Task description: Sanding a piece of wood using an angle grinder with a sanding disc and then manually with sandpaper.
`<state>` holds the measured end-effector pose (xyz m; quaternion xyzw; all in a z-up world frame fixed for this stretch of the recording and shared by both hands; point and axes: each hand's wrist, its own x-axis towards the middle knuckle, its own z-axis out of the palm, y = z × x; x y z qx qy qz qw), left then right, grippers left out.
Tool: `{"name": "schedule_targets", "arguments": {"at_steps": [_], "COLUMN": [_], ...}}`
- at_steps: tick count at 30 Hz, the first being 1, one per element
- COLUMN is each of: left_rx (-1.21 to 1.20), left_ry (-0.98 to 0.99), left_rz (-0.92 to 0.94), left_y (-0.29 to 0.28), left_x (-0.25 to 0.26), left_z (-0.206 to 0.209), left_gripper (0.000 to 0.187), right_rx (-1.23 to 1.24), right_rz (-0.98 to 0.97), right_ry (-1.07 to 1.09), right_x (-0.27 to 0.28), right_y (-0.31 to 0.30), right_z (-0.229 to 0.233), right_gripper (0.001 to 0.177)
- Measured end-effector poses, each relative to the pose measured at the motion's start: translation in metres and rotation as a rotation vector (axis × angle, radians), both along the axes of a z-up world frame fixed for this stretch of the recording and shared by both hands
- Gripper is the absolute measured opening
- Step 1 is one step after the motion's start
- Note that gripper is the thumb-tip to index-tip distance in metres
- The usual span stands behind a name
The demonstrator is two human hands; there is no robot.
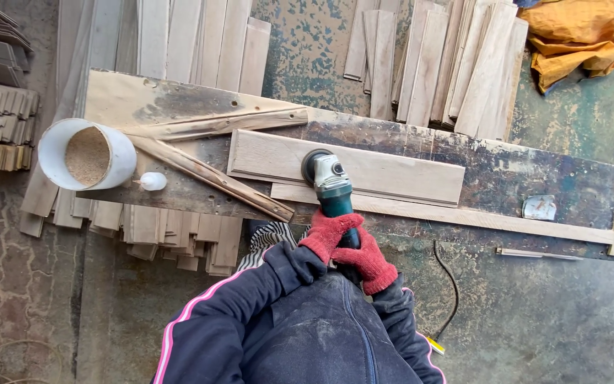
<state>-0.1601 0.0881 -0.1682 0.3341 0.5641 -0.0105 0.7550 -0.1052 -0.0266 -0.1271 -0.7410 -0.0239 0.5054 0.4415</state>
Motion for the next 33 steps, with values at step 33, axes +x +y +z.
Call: {"name": "schedule_targets", "arguments": {"at_steps": [33], "left_rx": [-0.039], "left_ry": [0.006], "left_rz": [0.016], "left_y": [0.025], "left_x": [0.023], "left_z": [-0.034], "left_gripper": [0.087], "right_rx": [0.088], "right_rz": [-0.120], "right_ry": [0.077], "right_x": [0.003], "right_y": [0.026], "right_z": [-0.002], "right_gripper": [0.054]}}
